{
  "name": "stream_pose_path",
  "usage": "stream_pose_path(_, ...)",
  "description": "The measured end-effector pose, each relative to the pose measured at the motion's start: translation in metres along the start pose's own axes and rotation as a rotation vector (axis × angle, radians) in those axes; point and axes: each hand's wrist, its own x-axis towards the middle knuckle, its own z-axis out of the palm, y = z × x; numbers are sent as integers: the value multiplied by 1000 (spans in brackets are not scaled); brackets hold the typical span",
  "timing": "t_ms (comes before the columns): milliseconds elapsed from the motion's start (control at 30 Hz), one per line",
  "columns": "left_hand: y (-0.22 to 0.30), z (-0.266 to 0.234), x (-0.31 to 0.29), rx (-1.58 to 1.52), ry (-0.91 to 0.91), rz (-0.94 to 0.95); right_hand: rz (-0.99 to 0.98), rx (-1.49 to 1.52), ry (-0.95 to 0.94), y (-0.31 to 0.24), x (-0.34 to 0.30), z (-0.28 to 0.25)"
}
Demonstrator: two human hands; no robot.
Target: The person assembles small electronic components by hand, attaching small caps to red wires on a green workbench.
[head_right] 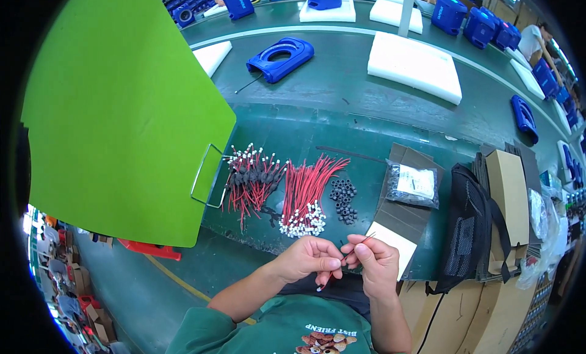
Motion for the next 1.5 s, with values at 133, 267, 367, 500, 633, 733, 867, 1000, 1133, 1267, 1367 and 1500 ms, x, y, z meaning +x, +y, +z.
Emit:
stream_pose_path(133,1,2,-1,-78,16,65,-51,76,-8,-2,3,0)
stream_pose_path(267,3,2,-2,-126,0,80,-90,130,47,-7,5,5)
stream_pose_path(367,4,5,-3,-165,14,87,-121,181,86,-10,10,7)
stream_pose_path(500,6,6,-2,-216,4,113,-171,234,-4,-12,9,4)
stream_pose_path(633,1,-1,0,-382,71,144,-220,21,-129,-16,4,-4)
stream_pose_path(733,0,-1,-1,-471,86,154,-202,-50,-140,-20,-1,-1)
stream_pose_path(867,2,2,-2,-510,87,176,-233,-248,-231,-25,3,-6)
stream_pose_path(1000,-1,1,0,-448,147,252,-318,-519,-270,-34,4,0)
stream_pose_path(1133,-2,4,-1,-339,219,297,-313,-771,-204,-42,-1,15)
stream_pose_path(1267,-1,7,-1,-269,275,319,-408,-876,-177,-40,-2,20)
stream_pose_path(1367,0,11,-1,-192,327,344,-485,-909,-101,-35,-3,23)
stream_pose_path(1500,-4,13,2,-132,377,401,-629,-967,-39,-18,-4,25)
